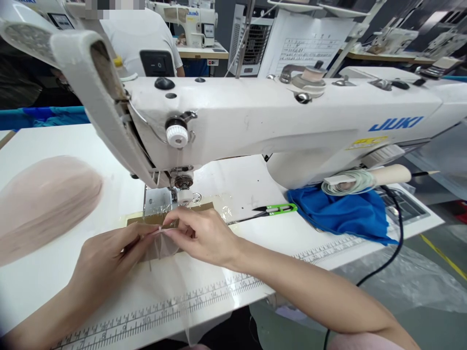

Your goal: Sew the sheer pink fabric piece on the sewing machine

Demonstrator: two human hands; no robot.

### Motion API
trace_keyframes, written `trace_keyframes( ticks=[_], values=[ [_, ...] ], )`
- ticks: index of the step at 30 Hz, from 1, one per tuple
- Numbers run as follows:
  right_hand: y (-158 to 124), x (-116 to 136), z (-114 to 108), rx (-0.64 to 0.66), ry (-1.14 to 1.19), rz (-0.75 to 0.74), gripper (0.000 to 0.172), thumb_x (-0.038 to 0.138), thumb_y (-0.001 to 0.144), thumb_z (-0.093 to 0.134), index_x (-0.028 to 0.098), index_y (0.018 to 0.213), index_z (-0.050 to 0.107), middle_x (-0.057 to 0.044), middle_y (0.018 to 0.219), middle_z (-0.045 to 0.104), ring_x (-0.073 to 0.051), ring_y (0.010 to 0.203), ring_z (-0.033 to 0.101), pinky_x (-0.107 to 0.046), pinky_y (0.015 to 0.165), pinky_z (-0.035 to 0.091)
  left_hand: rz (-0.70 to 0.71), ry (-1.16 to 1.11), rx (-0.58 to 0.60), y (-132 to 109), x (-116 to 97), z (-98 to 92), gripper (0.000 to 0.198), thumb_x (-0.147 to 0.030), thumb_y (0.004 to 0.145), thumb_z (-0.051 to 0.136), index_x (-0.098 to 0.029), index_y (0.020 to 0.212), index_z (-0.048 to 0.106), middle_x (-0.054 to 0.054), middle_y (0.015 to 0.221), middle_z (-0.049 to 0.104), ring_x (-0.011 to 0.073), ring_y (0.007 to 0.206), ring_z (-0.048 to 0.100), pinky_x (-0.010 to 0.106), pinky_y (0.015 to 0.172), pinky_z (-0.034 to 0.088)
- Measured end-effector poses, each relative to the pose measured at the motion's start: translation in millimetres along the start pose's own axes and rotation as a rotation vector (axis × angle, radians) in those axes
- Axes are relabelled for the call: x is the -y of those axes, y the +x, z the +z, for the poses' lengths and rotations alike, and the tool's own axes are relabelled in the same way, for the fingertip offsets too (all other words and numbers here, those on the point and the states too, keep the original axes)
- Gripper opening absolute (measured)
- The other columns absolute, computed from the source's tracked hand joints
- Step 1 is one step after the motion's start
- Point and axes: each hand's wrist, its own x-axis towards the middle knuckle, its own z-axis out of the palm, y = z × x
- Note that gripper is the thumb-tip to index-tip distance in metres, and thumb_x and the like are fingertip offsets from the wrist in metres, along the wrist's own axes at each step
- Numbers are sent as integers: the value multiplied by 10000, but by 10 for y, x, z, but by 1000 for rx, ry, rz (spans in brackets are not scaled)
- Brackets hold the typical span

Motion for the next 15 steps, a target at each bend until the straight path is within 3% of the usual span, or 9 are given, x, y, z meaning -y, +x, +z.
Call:
trace_keyframes(
  ticks=[15],
  values=[
    [-37, -9, 2, 27, -9, -27, 83, 196, 934, 594, 173, 1013, 602, 93, 590, 510, -49, 477, 477, -173, 472, 414, 46, 21, -9, -8, -23, 4, 144, -244, 980, 514, -180, 956, 641, -60, 683, 701, 57, 495, 593, 161, 477, 428]
  ],
)
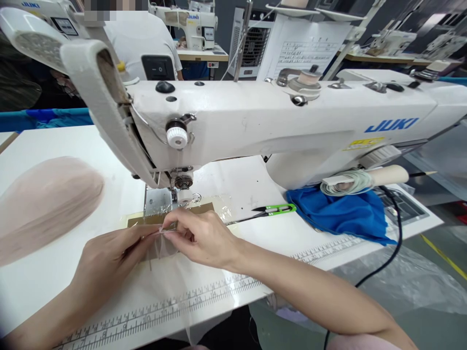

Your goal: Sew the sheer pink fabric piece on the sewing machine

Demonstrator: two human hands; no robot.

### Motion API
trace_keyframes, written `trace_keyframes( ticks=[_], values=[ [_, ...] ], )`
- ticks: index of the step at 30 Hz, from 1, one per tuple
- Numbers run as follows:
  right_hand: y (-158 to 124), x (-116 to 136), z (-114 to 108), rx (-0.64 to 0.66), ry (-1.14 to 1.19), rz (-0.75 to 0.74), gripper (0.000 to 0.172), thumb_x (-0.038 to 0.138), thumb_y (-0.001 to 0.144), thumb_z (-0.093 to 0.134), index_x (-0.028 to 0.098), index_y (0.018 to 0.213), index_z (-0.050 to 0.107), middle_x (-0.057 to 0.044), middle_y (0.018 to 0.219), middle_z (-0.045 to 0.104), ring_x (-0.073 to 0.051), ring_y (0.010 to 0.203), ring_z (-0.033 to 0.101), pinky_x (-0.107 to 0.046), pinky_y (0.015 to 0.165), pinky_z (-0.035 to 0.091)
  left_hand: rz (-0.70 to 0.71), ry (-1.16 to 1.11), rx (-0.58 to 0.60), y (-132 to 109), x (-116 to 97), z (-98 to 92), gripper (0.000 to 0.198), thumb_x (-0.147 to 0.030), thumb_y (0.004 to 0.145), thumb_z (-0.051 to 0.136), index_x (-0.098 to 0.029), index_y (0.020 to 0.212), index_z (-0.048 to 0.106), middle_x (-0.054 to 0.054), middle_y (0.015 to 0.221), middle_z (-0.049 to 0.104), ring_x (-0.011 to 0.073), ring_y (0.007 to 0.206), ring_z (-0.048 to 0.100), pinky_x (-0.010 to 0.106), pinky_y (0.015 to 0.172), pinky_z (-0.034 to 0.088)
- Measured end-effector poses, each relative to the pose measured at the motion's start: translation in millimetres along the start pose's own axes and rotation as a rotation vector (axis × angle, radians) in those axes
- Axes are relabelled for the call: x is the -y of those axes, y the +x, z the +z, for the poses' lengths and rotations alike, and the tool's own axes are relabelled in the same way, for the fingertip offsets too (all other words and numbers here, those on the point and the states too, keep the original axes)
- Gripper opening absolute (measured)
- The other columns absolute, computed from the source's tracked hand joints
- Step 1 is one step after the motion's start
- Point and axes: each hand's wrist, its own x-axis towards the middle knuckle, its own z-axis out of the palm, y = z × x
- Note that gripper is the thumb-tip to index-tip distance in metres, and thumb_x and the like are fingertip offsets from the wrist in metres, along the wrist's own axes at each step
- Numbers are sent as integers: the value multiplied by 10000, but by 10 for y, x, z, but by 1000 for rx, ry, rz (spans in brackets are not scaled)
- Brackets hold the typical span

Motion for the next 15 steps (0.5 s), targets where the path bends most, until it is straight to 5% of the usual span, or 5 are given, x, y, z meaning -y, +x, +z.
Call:
trace_keyframes(
  ticks=[15],
  values=[
    [13, 47, -16, 62, 29, 31, 82, 159, 928, 565, 173, 1008, 574, 95, 582, 518, -56, 473, 492, -173, 455, 400, 15, -10, 4, 17, -7, 8, 159, -251, 990, 498, -179, 982, 640, -55, 732, 715, 51, 523, 603, 162, 498, 442]
  ],
)
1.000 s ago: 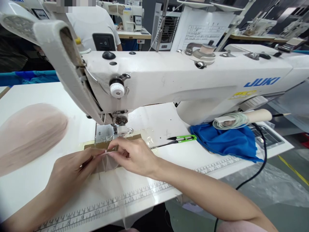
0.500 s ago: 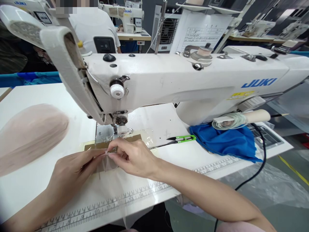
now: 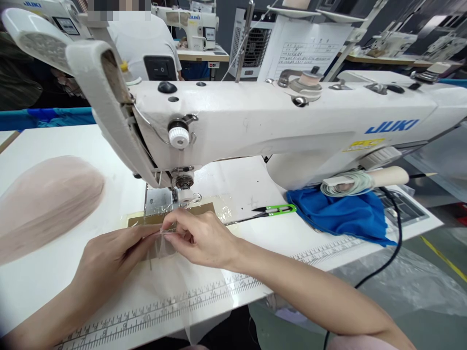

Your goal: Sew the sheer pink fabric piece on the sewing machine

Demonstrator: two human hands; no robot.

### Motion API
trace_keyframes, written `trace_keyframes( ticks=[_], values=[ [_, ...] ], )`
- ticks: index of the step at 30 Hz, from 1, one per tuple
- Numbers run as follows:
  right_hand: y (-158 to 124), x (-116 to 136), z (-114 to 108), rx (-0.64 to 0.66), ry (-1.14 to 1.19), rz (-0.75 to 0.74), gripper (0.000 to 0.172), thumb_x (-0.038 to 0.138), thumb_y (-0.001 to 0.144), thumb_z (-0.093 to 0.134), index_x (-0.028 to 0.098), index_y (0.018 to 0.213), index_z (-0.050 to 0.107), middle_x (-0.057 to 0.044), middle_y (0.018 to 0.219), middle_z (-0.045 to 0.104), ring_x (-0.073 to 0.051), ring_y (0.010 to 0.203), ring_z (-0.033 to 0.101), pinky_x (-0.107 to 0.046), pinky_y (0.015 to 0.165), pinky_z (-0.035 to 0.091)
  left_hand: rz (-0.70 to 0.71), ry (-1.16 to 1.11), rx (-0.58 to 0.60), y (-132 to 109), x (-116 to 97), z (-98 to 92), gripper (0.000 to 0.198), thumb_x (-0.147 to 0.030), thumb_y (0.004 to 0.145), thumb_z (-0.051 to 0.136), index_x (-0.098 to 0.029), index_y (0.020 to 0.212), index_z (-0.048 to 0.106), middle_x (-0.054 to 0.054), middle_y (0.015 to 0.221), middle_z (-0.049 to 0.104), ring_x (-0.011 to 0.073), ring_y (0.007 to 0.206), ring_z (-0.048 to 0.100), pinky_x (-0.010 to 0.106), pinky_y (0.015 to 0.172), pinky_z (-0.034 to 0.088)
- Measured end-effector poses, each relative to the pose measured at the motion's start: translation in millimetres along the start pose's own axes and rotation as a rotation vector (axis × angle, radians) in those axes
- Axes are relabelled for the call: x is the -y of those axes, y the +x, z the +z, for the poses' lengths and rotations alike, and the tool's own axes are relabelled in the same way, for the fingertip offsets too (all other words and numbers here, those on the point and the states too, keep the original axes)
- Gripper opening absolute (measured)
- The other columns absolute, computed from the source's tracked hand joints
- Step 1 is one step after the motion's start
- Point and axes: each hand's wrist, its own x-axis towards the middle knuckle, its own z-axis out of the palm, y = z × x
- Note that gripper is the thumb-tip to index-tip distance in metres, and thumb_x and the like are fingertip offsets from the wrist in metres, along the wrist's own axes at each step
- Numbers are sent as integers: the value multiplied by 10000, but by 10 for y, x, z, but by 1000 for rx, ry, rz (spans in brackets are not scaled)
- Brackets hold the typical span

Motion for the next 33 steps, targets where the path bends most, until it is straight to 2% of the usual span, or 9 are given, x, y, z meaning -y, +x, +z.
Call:
trace_keyframes(
  ticks=[7, 12, 17, 21, 24, 28, 30, 33],
  values=[
    [4, 8, 1, 18, -10, -7, 88, 179, 936, 550, 168, 1020, 574, 105, 557, 481, -53, 455, 456, -168, 436, 379, 27, 31, -27, -17, 8, -20, 130, -255, 980, 523, -183, 943, 625, -52, 732, 711, 55, 550, 611, 174, 503, 425],
    [14, -3, 0, -2, -75, -90, 122, 186, 962, 527, 148, 1043, 610, 72, 596, 580, -48, 466, 503, -165, 446, 417, 35, 93, -58, -4, -3, -51, 110, -223, 953, 567, -191, 849, 583, -82, 545, 547, 64, 449, 475, 202, 465, 353],
    [19, -50, -9, -105, -288, -301, 136, 208, 999, 507, 183, 1016, 639, 36, 738, 732, -54, 555, 638, -166, 489, 499, 68, 102, -60, -15, -29, -78, 74, -205, 949, 564, -186, 879, 579, -83, 548, 515, 67, 462, 468, 204, 479, 350],
    [26, -65, -82, -234, -570, -626, 77, 159, 939, 603, 205, 939, 664, 71, 577, 667, -67, 467, 588, -201, 407, 457, 4, 45, -50, -6, -105, -78, 73, -259, 974, 529, -191, 966, 554, -101, 527, 458, 57, 430, 429, 185, 440, 327],
    [23, -51, -146, -210, -676, -824, 98, 118, 891, 651, 208, 884, 687, 68, 544, 629, -74, 482, 591, -204, 397, 464, -38, -7, -47, -1, -158, -67, 102, -281, 982, 513, -187, 987, 553, -112, 509, 444, 46, 402, 403, 161, 420, 334],
    [-6, -34, -171, -72, -687, -807, 161, 103, 885, 637, 241, 824, 693, 69, 544, 607, -71, 478, 581, -207, 382, 448, 117, -29, -94, -12, -182, -66, 146, -154, 950, 545, -174, 1084, 599, -81, 592, 596, 42, 455, 486, 159, 481, 400],
    [-21, -20, -164, -73, -701, -825, 175, 100, 876, 637, 245, 794, 691, 70, 535, 593, -71, 458, 556, -212, 369, 435, 203, -32, -112, -17, -185, -78, 221, -94, 927, 556, -172, 1124, 616, -74, 581, 586, 56, 482, 506, 174, 516, 427],
    [-33, 42, -163, -144, -754, -932, 175, 89, 854, 653, 234, 763, 688, 66, 532, 579, -72, 451, 528, -215, 365, 429, 249, -11, -158, -21, -197, -107, 195, -93, 905, 596, -150, 1085, 645, -54, 601, 610, 66, 502, 538, 186, 542, 450]
  ],
)
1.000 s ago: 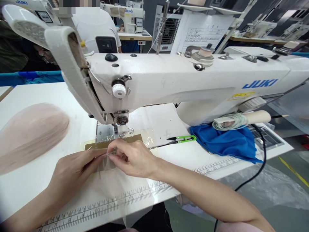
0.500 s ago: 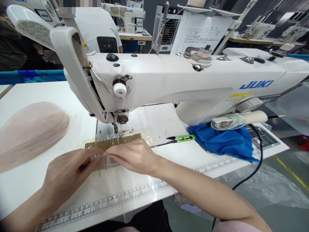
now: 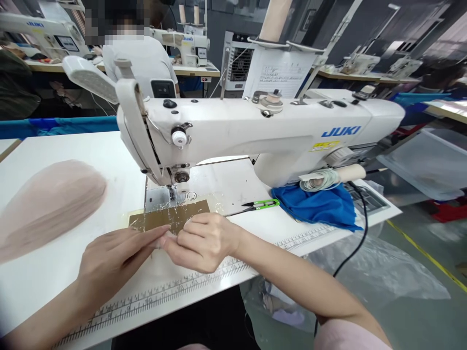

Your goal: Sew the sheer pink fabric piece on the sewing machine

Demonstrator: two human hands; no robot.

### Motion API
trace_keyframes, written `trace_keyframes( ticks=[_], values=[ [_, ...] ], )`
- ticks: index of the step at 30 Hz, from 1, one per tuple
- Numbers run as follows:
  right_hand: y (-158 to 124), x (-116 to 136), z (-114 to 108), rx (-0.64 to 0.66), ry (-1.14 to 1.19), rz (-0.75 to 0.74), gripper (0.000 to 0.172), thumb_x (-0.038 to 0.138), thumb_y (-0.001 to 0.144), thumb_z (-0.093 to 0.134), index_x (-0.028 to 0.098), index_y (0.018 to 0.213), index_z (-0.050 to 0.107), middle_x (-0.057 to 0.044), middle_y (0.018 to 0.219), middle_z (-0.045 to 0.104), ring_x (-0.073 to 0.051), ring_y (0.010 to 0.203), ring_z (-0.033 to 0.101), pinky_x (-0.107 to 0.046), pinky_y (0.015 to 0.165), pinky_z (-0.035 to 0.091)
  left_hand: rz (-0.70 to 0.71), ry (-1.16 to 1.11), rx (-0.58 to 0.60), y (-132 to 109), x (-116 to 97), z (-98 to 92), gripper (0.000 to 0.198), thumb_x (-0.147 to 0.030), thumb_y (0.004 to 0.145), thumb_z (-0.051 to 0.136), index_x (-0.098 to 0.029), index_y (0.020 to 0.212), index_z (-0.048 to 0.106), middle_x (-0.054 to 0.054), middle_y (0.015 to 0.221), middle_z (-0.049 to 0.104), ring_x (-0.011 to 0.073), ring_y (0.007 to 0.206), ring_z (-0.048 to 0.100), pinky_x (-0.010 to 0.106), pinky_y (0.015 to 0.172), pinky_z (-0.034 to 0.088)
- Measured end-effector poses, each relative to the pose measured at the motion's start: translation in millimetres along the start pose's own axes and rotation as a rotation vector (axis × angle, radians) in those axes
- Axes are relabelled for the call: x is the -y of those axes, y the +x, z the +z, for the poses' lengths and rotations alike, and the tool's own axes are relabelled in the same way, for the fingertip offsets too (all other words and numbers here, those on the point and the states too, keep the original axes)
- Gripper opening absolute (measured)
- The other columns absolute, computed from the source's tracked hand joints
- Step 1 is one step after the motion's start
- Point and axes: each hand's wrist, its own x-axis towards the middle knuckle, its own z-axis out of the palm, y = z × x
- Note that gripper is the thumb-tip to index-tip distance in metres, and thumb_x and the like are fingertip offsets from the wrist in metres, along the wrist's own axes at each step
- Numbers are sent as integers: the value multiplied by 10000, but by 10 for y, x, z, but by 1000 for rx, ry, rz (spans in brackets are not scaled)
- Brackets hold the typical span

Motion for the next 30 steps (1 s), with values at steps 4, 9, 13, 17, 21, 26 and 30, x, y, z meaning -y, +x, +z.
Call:
trace_keyframes(
  ticks=[4, 9, 13, 17, 21, 26, 30],
  values=[
    [101, 22, -76, -69, -104, -64, 148, 76, 822, 689, 188, 725, 693, 49, 527, 572, -72, 458, 510, -211, 376, 432, -28, 107, -64, -8, -15, -12, 178, -138, 897, 633, -123, 1073, 653, -75, 540, 554, 57, 455, 492, 179, 521, 438],
    [194, 50, -156, -69, -133, -72, 192, 85, 836, 677, 199, 682, 688, 58, 507, 560, -62, 435, 484, -201, 370, 422, -8, 39, -39, -21, -43, -25, 130, -119, 896, 618, -145, 1016, 658, -45, 626, 651, 69, 503, 573, 186, 552, 465],
    [361, 216, -427, 0, -21, 30, 207, 90, 860, 633, 194, 687, 678, 62, 470, 519, -66, 405, 443, -226, 352, 365, -151, -105, 42, 48, -200, -240, 121, -197, 924, 578, -183, 845, 668, -72, 555, 605, 59, 433, 533, 163, 488, 443],
    [585, 387, -733, 339, 373, 498, 176, 190, 966, 530, 175, 857, 667, 45, 524, 554, -80, 424, 443, -240, 383, 343, -567, -567, 568, 154, -297, -468, 259, -405, 889, 593, -289, 680, 692, -76, 432, 251, 80, 378, 249, 197, 337, 223],
    [541, 297, -526, 475, 609, 846, 103, 166, 928, 610, 168, 827, 633, 89, 506, 515, -47, 439, 464, -179, 462, 353, -731, -488, 729, 170, -87, -302, 374, -503, 839, 553, -239, 595, 655, -50, 446, 278, 99, 435, 231, 238, 411, 172],
    [258, 26, 41, 480, 419, 974, 169, 222, 946, 589, 150, 825, 682, 54, 587, 609, -53, 492, 502, -192, 520, 340, -694, -232, 674, 55, 283, 95, 386, -448, 882, 525, -202, 585, 512, -59, 497, 368, 112, 505, 309, 310, 668, 375],
    [183, -118, 171, 515, 339, 1001, 160, 235, 942, 588, 195, 909, 740, 67, 562, 601, -59, 502, 499, -210, 549, 319, -643, -153, 571, -19, 361, 164, 209, -418, 879, 592, -214, 924, 584, -104, 558, 431, 105, 486, 415, 429, 886, 392]
  ],
)
